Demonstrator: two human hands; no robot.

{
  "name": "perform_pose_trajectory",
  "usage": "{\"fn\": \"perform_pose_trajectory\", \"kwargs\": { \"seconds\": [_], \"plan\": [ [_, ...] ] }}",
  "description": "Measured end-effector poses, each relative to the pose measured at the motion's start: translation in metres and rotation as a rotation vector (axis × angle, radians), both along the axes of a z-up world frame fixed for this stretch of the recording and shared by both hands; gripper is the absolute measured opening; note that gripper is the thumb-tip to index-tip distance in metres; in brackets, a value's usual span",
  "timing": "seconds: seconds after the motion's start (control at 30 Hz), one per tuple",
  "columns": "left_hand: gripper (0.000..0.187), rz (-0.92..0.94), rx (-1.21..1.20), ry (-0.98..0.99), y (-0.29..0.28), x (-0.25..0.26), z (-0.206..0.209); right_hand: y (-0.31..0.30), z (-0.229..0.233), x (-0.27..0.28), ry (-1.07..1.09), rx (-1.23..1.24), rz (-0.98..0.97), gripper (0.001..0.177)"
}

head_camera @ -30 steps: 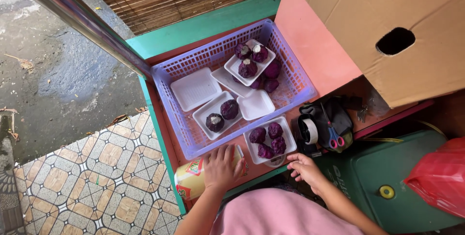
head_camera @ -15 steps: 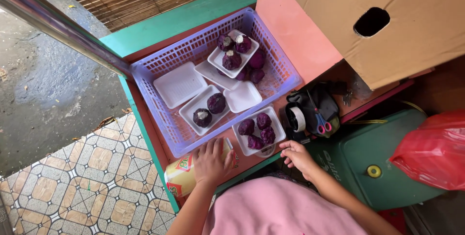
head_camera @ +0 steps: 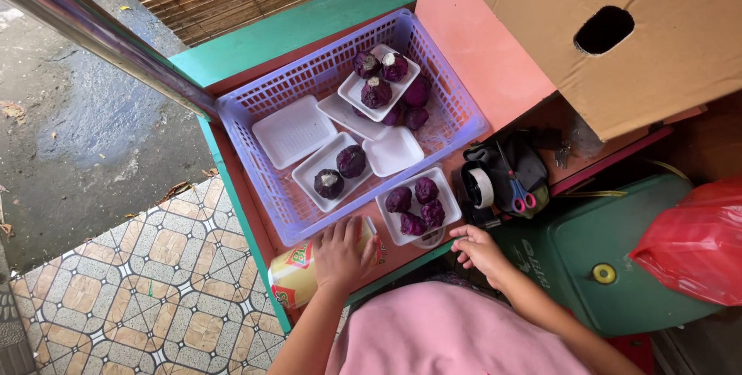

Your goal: Packaging purple food items into small trays and plastic bags

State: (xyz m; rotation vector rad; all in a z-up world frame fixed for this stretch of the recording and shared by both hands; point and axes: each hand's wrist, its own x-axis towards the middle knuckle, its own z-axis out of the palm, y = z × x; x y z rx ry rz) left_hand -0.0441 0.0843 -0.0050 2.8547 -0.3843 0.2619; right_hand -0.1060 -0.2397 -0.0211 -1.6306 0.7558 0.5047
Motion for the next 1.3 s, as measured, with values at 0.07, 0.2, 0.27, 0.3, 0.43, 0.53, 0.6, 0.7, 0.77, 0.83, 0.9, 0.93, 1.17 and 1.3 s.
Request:
{"fn": "perform_pose_trajectory", "kwargs": {
  "seconds": [0.07,0.2,0.27,0.3,0.43,0.53,0.6,0.7,0.77,0.83,0.9,0.93,1.17,1.3],
  "plan": [
    [0.057,0.001,0.007,0.001,0.0,0.0,0.001,0.001,0.003,0.001,0.005,0.003,0.003,0.035],
    [0.057,0.007,0.02,-0.008,0.0,0.0,-0.003,0.003,0.008,0.002,0.038,0.037,-0.011,0.035],
    [0.056,0.004,0.016,-0.001,0.0,0.0,0.0,0.003,0.011,0.002,0.04,0.041,-0.014,0.034],
    [0.056,0.002,0.011,0.005,0.0,0.0,0.002,0.004,0.013,0.002,0.042,0.043,-0.015,0.034],
    [0.057,0.001,0.012,0.005,0.0,0.001,0.003,0.004,0.011,0.003,0.044,0.049,-0.02,0.034],
    [0.057,0.004,0.008,0.016,-0.001,0.0,0.004,0.004,0.013,0.003,0.05,0.043,-0.017,0.033],
    [0.056,0.006,0.009,-0.009,-0.001,0.0,0.003,0.004,0.013,0.003,0.047,0.048,-0.011,0.034],
    [0.056,0.0,0.008,-0.022,-0.001,0.001,0.002,0.005,0.018,0.003,0.049,0.042,-0.01,0.033],
    [0.055,0.004,0.009,-0.027,-0.001,0.0,0.002,0.004,0.017,0.002,0.047,0.042,-0.01,0.033],
    [0.055,0.008,0.011,-0.032,-0.001,0.0,0.001,0.004,0.016,0.002,0.044,0.043,-0.01,0.033],
    [0.055,0.006,0.004,-0.038,-0.001,0.001,0.0,0.003,0.015,0.002,0.045,0.04,-0.007,0.032],
    [0.055,0.004,0.003,-0.037,-0.001,0.001,0.0,0.003,0.015,0.002,0.046,0.039,-0.008,0.032],
    [0.055,-0.02,-0.048,-0.029,0.003,-0.002,-0.004,0.002,0.013,0.001,0.046,0.037,-0.007,0.033],
    [0.037,-0.275,-0.42,0.033,0.006,-0.004,0.051,-0.006,0.025,-0.004,0.095,0.048,-0.1,0.031]
  ]
}}
